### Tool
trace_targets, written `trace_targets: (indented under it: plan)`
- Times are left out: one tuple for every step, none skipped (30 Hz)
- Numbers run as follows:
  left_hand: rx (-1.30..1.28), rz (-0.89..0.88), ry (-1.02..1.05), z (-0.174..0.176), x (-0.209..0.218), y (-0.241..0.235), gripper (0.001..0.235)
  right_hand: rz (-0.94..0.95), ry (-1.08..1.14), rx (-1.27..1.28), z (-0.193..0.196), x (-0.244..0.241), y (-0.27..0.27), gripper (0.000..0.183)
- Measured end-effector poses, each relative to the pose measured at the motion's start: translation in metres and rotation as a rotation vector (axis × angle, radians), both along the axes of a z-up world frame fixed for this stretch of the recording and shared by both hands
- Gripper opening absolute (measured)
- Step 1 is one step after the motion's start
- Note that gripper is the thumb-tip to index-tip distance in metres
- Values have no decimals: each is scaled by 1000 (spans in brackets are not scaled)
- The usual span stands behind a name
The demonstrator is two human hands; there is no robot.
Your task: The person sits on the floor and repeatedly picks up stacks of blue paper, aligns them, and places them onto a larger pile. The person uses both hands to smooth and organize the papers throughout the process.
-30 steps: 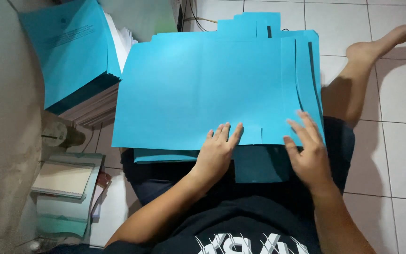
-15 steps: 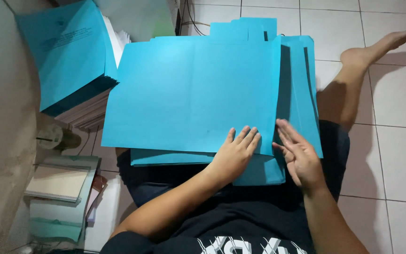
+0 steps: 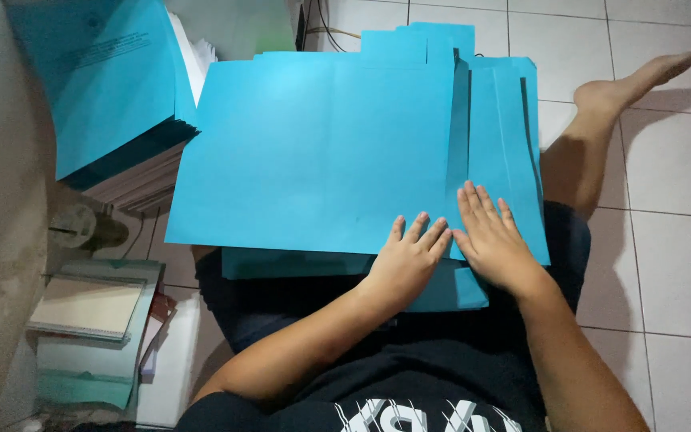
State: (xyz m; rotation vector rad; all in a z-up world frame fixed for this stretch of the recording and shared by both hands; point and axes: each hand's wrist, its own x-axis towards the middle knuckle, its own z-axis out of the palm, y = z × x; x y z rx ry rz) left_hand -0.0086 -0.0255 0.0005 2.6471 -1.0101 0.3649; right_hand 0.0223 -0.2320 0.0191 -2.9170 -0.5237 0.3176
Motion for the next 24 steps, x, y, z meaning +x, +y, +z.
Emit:
trace_targets:
  plan:
    - [-2,4,4,2,0,1,56,4,4,-2,0,-1,-2,68]
    - [9,0,13,3,-1,1,56,19,15,-23,0,-2,-4,69]
    - [20,-1,26,4,-3,2,56,37,30,-44,-1,-5,-6,71]
    - [18,6,35,1,-5,2,56,44,38,-46,-7,3,-5,71]
    - [10,14,18,0,-4,1,56,45,8,-56,-11,13,-6,72]
    - [1,22,0,0,-3,0,55,46,-22,-66,-14,23,-6,72]
    - [-3,30,-7,0,-2,1,55,54,-30,-70,-18,39,-5,72]
    - [-6,28,15,0,-2,1,54,46,-58,-72,-20,55,-4,72]
    - [-7,23,38,0,-2,2,54,35,-86,-71,-24,69,-2,72]
    - [-9,28,32,3,0,0,54,40,-92,-73,-28,83,-3,72]
    - [0,32,60,6,-1,1,55,30,-120,-65,-34,92,-3,73]
    - [8,36,87,8,-1,1,56,19,-149,-58,-40,102,-3,75]
    - [12,28,89,9,-2,0,56,11,-147,-55,-40,100,-2,75]
    - [21,38,108,9,-2,-1,55,15,-188,-47,-41,97,-1,74]
    - [26,46,131,8,-3,-3,55,17,-224,-44,-42,93,-2,73]
    - [26,37,138,6,-3,-3,55,8,-217,-47,-38,78,2,73]
    - [15,52,102,3,-2,-4,55,5,-223,-39,-34,64,5,72]
    - [4,68,67,0,-1,-4,54,2,-230,-31,-30,51,9,72]
    - [1,63,73,2,-3,-4,54,-2,-225,-35,-33,42,6,72]
    - [11,63,48,5,-3,-3,55,2,-212,-24,-36,33,3,72]
    - [19,64,25,7,-4,-2,55,9,-198,-14,-39,25,0,73]
    - [15,61,32,4,-7,-4,55,7,-190,-19,-41,27,-1,73]
    - [20,57,27,3,-5,-4,55,1,-180,-24,-42,33,-2,72]
    - [25,53,21,1,-3,-5,55,-6,-171,-29,-43,40,-3,71]
